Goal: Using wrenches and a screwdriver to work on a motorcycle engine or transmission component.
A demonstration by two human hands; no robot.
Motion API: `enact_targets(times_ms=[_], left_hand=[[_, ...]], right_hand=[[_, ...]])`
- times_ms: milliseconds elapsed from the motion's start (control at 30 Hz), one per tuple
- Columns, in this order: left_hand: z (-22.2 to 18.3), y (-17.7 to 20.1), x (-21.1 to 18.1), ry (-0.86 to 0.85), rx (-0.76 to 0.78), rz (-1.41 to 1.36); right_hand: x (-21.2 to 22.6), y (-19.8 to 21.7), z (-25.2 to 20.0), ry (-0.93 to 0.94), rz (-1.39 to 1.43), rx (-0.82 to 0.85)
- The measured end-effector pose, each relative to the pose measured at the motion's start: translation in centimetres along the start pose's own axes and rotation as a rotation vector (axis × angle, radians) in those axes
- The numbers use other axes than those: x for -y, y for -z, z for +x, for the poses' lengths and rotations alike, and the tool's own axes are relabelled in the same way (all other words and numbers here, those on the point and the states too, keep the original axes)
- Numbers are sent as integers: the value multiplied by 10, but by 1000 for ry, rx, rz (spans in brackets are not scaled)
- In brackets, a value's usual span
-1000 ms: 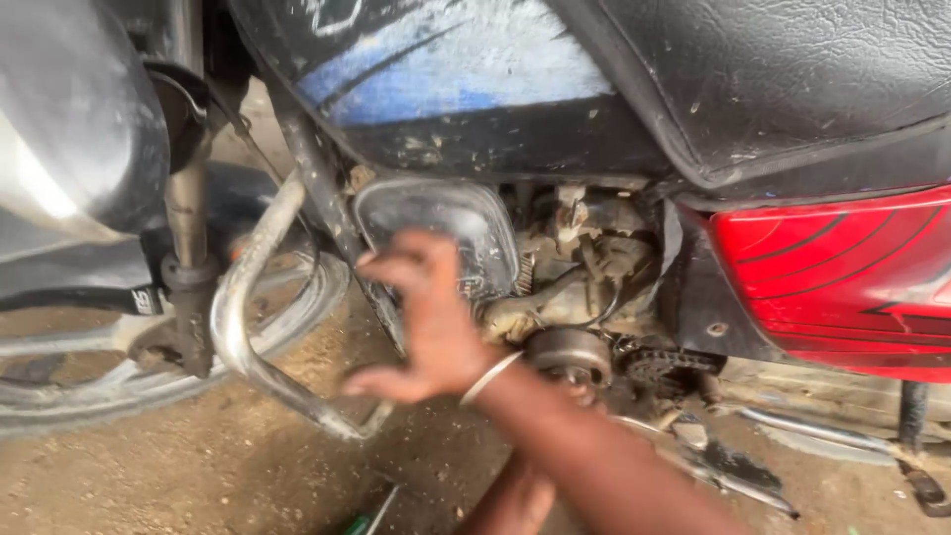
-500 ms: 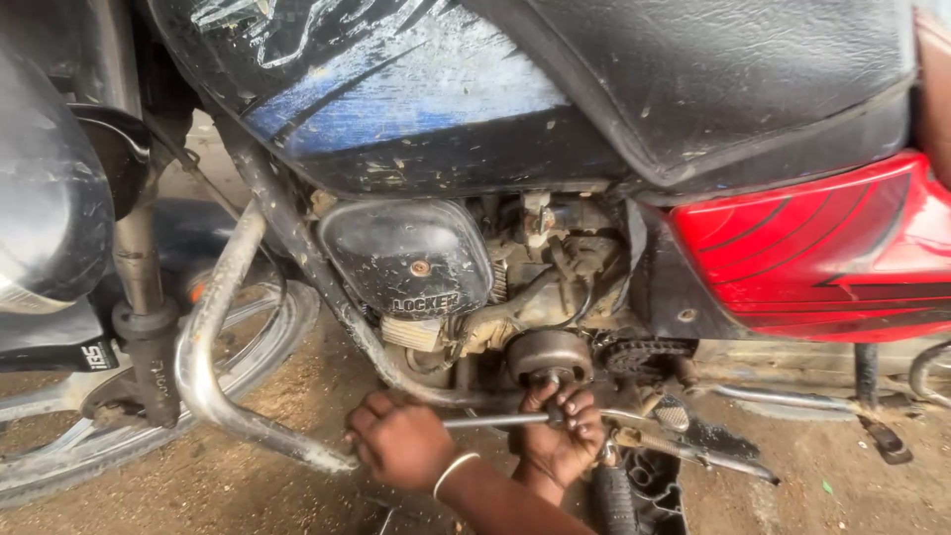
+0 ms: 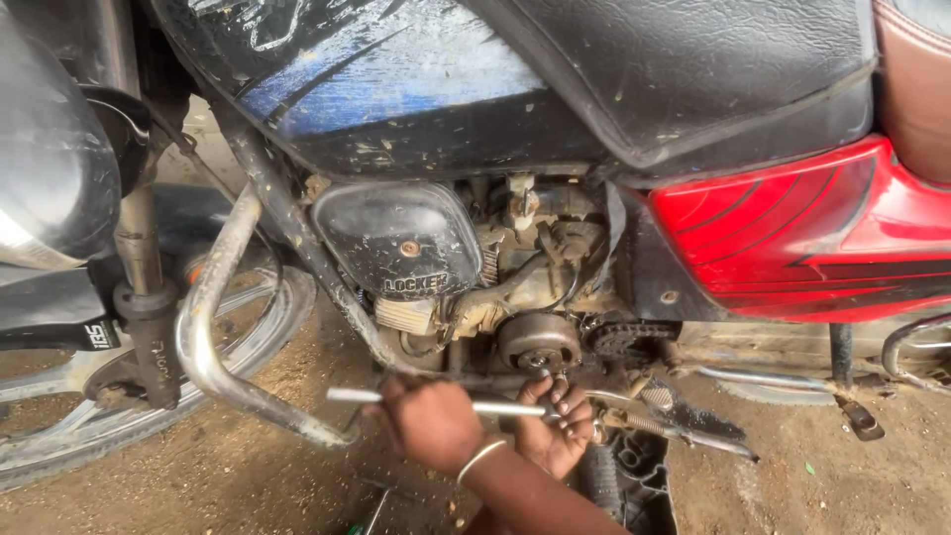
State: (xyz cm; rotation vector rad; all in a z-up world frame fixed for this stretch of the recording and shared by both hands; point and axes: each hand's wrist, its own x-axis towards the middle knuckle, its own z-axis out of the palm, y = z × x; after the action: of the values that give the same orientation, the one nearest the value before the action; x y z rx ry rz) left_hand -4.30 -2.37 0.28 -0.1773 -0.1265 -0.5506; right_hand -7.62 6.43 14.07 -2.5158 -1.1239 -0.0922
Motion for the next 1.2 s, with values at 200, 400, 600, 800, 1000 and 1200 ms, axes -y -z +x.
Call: enact_targets(times_ms=[200, 400, 600, 800, 1000, 1200], left_hand=[[-5, -2, -11, 6, -443, 564], [-6, -46, -7, -102, -617, 983], [-3, -59, -2, -145, -804, 1242], [6, -35, -4, -414, -836, 1550], [-4, -63, 0, -349, -969, 1561], [-2, -65, 4, -473, -982, 1604]], right_hand=[[-80, 32, -62, -361, 247, -875], [-120, 97, -149, -391, 1223, -1648], [-165, 86, -176, -528, 1631, -1726], [-193, 61, -192, -669, 1832, -1815], [-162, 69, -183, -849, 1895, -1898], [-176, 47, -186, -932, 1982, -2007]])
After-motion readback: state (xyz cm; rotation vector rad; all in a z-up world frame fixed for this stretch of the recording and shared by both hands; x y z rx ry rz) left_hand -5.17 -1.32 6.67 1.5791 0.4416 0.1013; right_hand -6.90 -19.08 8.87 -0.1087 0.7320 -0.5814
